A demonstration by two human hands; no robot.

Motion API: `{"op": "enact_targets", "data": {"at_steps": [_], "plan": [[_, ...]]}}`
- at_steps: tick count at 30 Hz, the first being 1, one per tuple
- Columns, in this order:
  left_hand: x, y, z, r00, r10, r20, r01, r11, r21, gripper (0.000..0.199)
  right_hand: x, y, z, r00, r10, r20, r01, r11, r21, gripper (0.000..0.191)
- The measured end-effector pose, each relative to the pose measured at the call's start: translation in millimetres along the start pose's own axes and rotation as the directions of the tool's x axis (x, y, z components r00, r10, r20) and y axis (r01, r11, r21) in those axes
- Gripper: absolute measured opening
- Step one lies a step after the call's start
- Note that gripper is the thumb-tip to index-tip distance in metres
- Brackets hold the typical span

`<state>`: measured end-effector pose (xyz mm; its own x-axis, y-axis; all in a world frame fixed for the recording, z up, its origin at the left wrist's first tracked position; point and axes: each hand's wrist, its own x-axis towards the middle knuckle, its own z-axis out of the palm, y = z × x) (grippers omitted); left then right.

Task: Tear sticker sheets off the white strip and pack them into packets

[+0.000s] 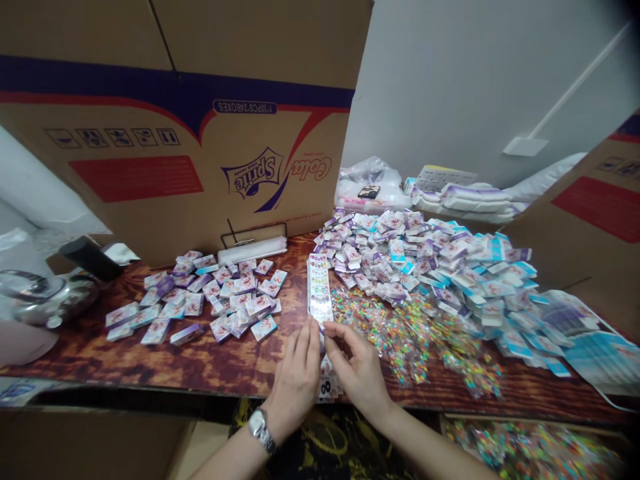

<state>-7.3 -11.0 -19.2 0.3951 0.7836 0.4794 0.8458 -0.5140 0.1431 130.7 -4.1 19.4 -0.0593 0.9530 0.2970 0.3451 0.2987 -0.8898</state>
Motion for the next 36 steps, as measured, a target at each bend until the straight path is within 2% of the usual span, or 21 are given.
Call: {"op": "enact_targets", "data": {"at_steps": [6, 10, 12, 17, 19, 22, 24, 26, 28, 32, 34, 36], "plan": [[3, 1, -0.7, 1.0, 0.004, -0.026, -0.004, 1.0, 0.008, 0.063, -8, 2, 4, 0.98, -0.197, 0.039, 0.201, 0.96, -0.196, 0.03], [2, 0, -2.8, 0.999, -0.023, -0.029, 0.02, 0.995, -0.1, 0.063, -7, 4, 4, 0.991, -0.133, 0.019, 0.134, 0.968, -0.213, 0.033], [4, 0, -5.1, 0.998, -0.037, -0.054, 0.029, 0.989, -0.144, 0.064, -5, 4, 6, 0.989, -0.147, 0.032, 0.15, 0.963, -0.226, 0.041], [9, 0, -8.4, 0.985, -0.046, -0.169, 0.016, 0.985, -0.175, 0.065, -9, 7, 16, 0.925, -0.37, 0.08, 0.377, 0.877, -0.298, 0.057], [7, -2, -7.5, 0.985, -0.052, -0.168, 0.023, 0.985, -0.171, 0.066, -10, 10, 20, 0.935, -0.34, 0.097, 0.353, 0.897, -0.266, 0.058], [2, -8, -4.8, 0.989, -0.068, -0.129, 0.05, 0.989, -0.136, 0.068, -11, 15, 28, 0.972, -0.187, 0.139, 0.206, 0.97, -0.132, 0.053], [-1, -19, -4.0, 0.994, -0.062, -0.089, 0.053, 0.993, -0.103, 0.068, -8, 19, 33, 0.973, -0.131, 0.189, 0.144, 0.988, -0.053, 0.051], [2, -39, -5.7, 0.997, -0.056, -0.048, 0.053, 0.997, -0.057, 0.065, -2, 22, 37, 0.957, -0.136, 0.256, 0.15, 0.988, -0.039, 0.051], [11, -69, -10.7, 0.996, -0.08, -0.043, 0.081, 0.997, 0.017, 0.059, 9, 25, 36, 0.94, -0.162, 0.299, 0.192, 0.979, -0.075, 0.05], [38, -134, -23.8, 0.971, -0.2, -0.134, 0.224, 0.953, 0.202, 0.046, 53, 44, 19, 0.933, -0.21, 0.292, 0.273, 0.942, -0.194, 0.045], [47, -145, -26.0, 0.969, -0.193, -0.154, 0.227, 0.942, 0.248, 0.05, 78, 59, 5, 0.922, -0.223, 0.315, 0.315, 0.908, -0.277, 0.045], [45, -131, -23.4, 0.98, -0.135, -0.145, 0.164, 0.964, 0.21, 0.05, 100, 75, -9, 0.894, -0.217, 0.391, 0.365, 0.859, -0.358, 0.049]]}}
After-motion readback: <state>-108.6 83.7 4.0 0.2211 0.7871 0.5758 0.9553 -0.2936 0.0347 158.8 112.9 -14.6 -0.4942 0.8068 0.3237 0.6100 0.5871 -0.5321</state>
